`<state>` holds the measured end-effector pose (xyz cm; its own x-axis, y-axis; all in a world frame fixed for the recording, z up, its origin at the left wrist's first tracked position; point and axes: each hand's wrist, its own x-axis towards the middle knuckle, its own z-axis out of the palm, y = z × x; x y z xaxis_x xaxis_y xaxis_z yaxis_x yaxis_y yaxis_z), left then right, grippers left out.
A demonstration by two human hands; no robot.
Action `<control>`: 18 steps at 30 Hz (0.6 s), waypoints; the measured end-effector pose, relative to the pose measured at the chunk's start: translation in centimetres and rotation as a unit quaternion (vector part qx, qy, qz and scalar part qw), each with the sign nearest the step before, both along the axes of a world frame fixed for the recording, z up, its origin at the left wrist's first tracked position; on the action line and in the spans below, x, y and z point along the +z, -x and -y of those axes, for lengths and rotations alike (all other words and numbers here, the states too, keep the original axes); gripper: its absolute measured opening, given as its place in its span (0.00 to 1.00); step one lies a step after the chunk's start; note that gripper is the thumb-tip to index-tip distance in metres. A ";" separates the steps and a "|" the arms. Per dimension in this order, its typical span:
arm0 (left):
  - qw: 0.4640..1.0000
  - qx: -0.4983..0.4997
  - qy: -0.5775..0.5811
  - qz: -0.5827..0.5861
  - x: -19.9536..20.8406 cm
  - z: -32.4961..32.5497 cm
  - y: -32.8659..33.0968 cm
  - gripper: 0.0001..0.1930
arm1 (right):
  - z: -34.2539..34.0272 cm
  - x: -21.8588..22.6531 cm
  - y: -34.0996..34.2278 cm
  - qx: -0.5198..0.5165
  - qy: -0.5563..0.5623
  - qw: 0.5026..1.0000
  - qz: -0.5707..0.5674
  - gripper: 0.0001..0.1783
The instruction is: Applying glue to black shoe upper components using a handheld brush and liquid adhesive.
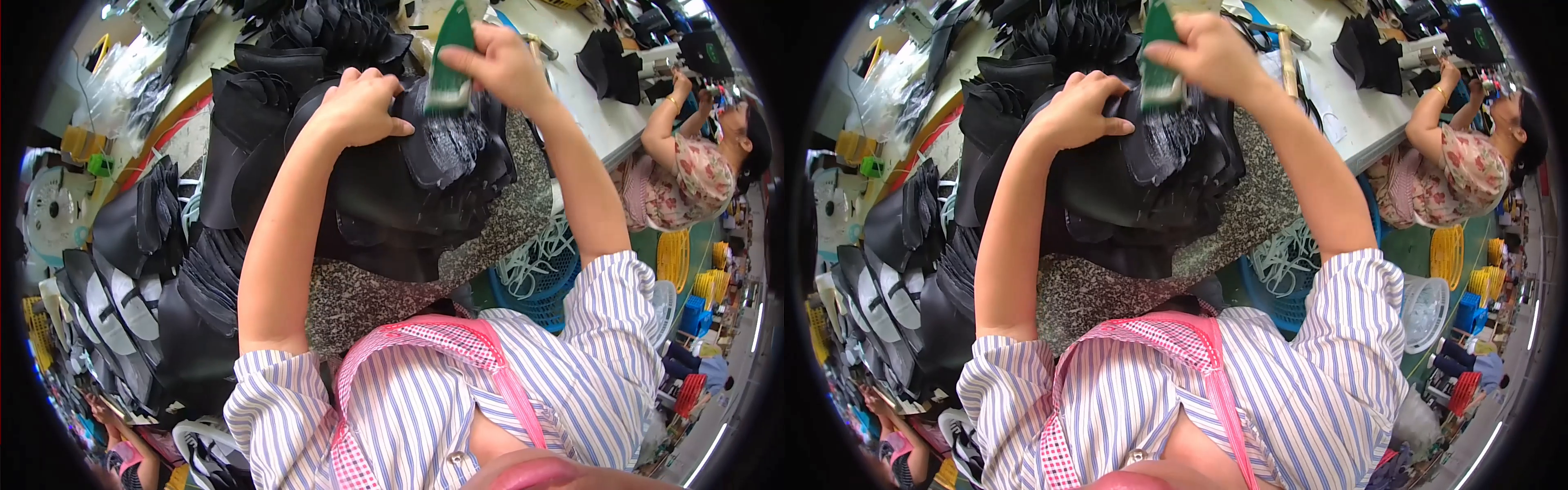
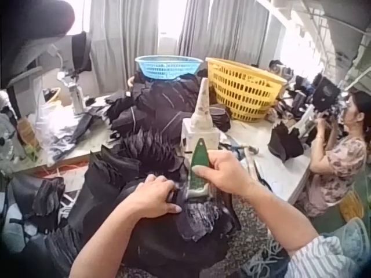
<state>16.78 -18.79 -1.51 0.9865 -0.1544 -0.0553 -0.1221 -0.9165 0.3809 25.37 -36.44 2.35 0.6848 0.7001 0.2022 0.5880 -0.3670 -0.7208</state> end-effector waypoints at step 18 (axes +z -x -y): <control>0.729 0.463 0.281 0.418 13.5 -25.3 26.0 0.14 | 2.4 -1.4 -2.2 0.076 -0.097 0.981 0.151 0.05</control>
